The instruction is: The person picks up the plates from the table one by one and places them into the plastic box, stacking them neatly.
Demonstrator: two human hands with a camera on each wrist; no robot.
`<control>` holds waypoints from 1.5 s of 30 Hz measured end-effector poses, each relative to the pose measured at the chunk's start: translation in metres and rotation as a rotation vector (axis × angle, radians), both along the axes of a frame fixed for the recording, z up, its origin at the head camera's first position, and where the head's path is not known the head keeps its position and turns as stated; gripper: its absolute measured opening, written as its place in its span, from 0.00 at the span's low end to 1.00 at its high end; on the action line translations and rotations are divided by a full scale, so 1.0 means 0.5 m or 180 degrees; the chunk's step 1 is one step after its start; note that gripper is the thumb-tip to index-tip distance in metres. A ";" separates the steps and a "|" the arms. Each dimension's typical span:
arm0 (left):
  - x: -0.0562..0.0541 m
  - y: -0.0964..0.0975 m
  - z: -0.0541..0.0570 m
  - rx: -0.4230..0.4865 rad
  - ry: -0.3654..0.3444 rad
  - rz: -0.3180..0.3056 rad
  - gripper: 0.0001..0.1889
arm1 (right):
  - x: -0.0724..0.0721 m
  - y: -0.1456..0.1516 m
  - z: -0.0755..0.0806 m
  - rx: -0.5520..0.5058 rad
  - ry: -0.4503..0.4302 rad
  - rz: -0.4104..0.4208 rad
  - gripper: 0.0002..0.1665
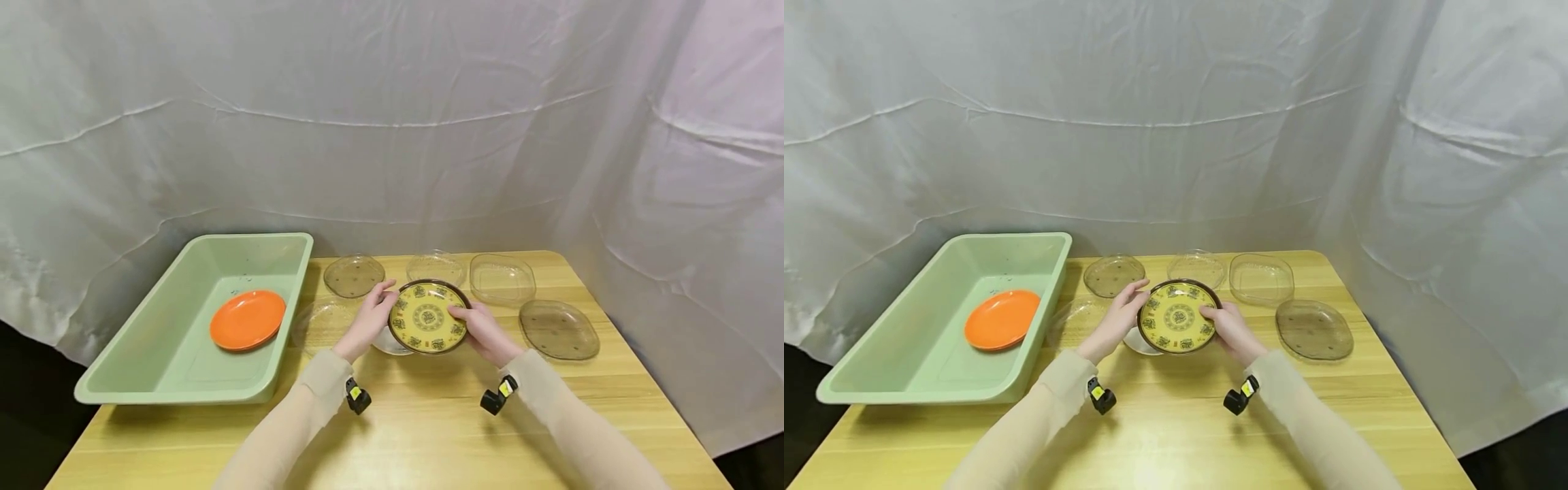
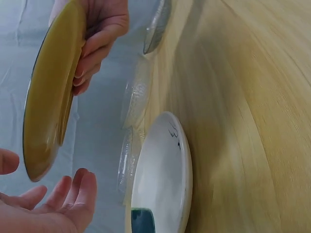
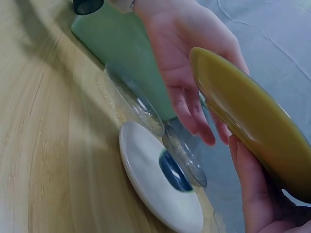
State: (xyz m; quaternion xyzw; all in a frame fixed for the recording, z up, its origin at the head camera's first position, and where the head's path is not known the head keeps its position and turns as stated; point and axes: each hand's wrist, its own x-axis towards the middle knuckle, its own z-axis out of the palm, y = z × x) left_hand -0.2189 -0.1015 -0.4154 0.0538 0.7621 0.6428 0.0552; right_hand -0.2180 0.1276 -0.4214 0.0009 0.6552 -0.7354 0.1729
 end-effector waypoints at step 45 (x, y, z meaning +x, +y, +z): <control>-0.007 0.008 -0.010 -0.0046 -0.0171 0.0222 0.18 | 0.001 -0.035 -0.009 0.0279 0.0014 -0.0012 0.22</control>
